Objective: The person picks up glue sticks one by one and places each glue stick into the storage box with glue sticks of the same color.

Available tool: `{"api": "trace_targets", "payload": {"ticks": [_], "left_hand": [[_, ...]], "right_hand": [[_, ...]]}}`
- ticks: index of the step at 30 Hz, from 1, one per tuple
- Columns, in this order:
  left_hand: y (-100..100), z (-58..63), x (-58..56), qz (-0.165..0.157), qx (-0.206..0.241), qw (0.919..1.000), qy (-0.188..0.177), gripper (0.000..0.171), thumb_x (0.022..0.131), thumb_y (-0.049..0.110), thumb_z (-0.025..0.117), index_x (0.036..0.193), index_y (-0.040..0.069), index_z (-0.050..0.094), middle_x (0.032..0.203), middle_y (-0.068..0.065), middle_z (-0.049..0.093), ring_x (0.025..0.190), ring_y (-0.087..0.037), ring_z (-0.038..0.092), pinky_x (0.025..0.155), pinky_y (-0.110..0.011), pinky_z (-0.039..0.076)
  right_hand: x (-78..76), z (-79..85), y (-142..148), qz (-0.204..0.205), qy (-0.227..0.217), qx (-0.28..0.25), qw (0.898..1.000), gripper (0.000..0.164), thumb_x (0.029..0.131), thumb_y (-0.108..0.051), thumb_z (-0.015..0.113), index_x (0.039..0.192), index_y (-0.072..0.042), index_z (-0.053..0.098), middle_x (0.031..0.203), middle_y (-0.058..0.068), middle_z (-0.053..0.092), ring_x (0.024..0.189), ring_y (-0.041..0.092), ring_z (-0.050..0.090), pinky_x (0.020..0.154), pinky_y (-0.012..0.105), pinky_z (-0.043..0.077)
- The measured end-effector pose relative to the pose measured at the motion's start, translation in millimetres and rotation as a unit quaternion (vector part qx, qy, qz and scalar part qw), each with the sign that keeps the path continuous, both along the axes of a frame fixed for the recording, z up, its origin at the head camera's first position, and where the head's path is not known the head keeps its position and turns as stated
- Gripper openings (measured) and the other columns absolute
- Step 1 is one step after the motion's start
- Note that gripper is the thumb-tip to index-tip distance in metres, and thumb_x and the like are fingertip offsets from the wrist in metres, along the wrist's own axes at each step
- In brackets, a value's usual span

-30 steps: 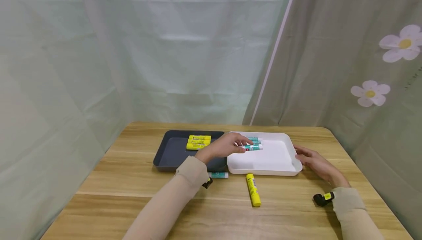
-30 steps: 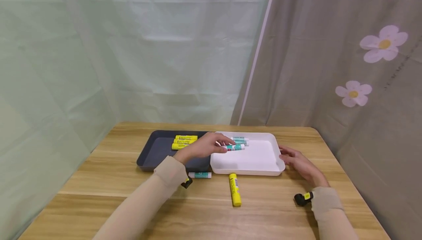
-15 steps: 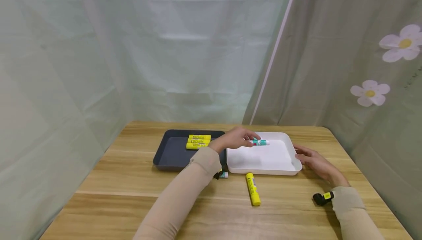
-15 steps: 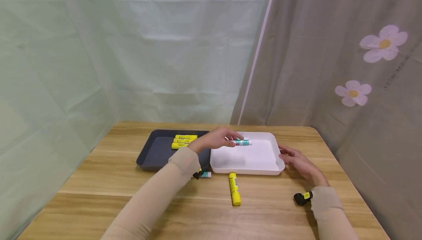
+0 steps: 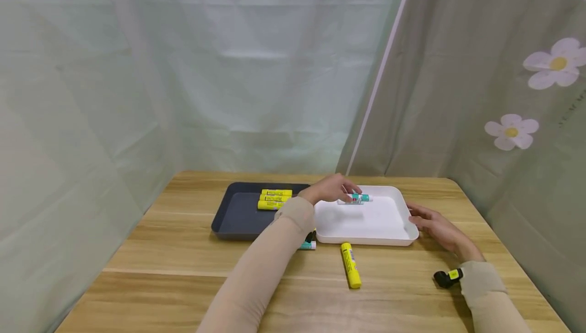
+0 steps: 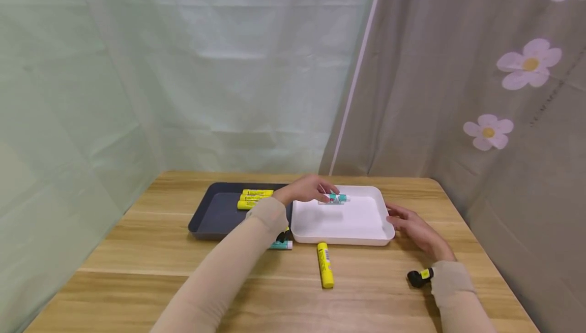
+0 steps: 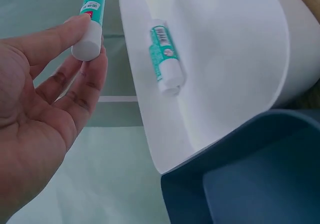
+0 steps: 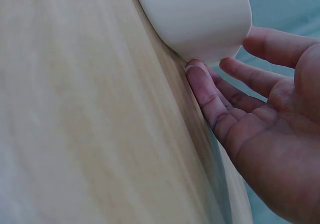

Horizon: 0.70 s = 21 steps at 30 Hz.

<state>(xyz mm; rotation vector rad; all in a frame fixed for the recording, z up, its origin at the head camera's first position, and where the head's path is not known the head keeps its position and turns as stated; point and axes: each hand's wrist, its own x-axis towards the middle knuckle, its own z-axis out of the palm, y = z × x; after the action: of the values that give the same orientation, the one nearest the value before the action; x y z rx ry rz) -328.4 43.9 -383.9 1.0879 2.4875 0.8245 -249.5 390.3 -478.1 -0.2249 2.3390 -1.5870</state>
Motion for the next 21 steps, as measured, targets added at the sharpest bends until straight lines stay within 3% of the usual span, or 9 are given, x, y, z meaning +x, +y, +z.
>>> {"api": "trace_targets", "payload": {"ticks": [3,5,8,12,21], "left_hand": [[6,-3.3,-2.6,0.004,-0.005,1.0000,-0.007,0.031,0.097,0.006,0.074,0.127,0.012,0.076,0.116,-0.005,0.072,0.103,-0.016,0.062,0.086,-0.023,0.053],[9,-5.2,-3.7,0.008,-0.008,0.9998,-0.013,0.030,0.097,0.005,0.074,0.126,0.012,0.077,0.115,-0.004,0.072,0.102,-0.015,0.061,0.085,-0.022,0.053],[12,-8.0,-5.3,0.016,-0.011,0.9995,-0.023,0.030,0.097,0.005,0.074,0.126,0.012,0.077,0.115,-0.004,0.072,0.103,-0.015,0.061,0.084,-0.022,0.053],[13,-11.9,-8.5,0.021,-0.016,0.9995,-0.019,0.031,0.097,0.005,0.074,0.127,0.011,0.076,0.117,-0.005,0.072,0.105,-0.016,0.062,0.086,-0.023,0.052],[15,-20.3,-12.2,0.037,-0.019,0.9991,-0.014,0.028,0.095,0.003,0.075,0.123,0.010,0.078,0.112,-0.007,0.070,0.098,-0.014,0.059,0.082,-0.021,0.050]], "right_hand": [[1.4,0.3,1,-0.002,-0.001,0.004,1.000,0.074,0.109,-0.027,0.055,0.163,0.005,0.018,0.167,0.033,0.016,0.150,0.048,0.023,0.120,0.055,0.030],[2.1,0.3,1,-0.002,0.000,0.003,1.000,0.074,0.109,-0.027,0.055,0.163,0.005,0.018,0.166,0.033,0.016,0.149,0.049,0.023,0.119,0.062,0.024],[2.5,-0.4,1,-0.005,0.002,0.005,1.000,0.073,0.108,-0.027,0.055,0.163,0.004,0.019,0.167,0.032,0.018,0.150,0.047,0.024,0.117,0.045,0.034],[2.4,-0.4,2,-0.004,0.004,0.004,1.000,0.073,0.108,-0.027,0.056,0.163,0.004,0.020,0.168,0.030,0.017,0.150,0.045,0.024,0.102,0.022,0.040],[4.7,-0.5,0,-0.003,0.006,-0.002,1.000,0.072,0.108,-0.026,0.056,0.163,0.005,0.020,0.167,0.032,0.018,0.150,0.046,0.024,0.098,0.017,0.040]]}}
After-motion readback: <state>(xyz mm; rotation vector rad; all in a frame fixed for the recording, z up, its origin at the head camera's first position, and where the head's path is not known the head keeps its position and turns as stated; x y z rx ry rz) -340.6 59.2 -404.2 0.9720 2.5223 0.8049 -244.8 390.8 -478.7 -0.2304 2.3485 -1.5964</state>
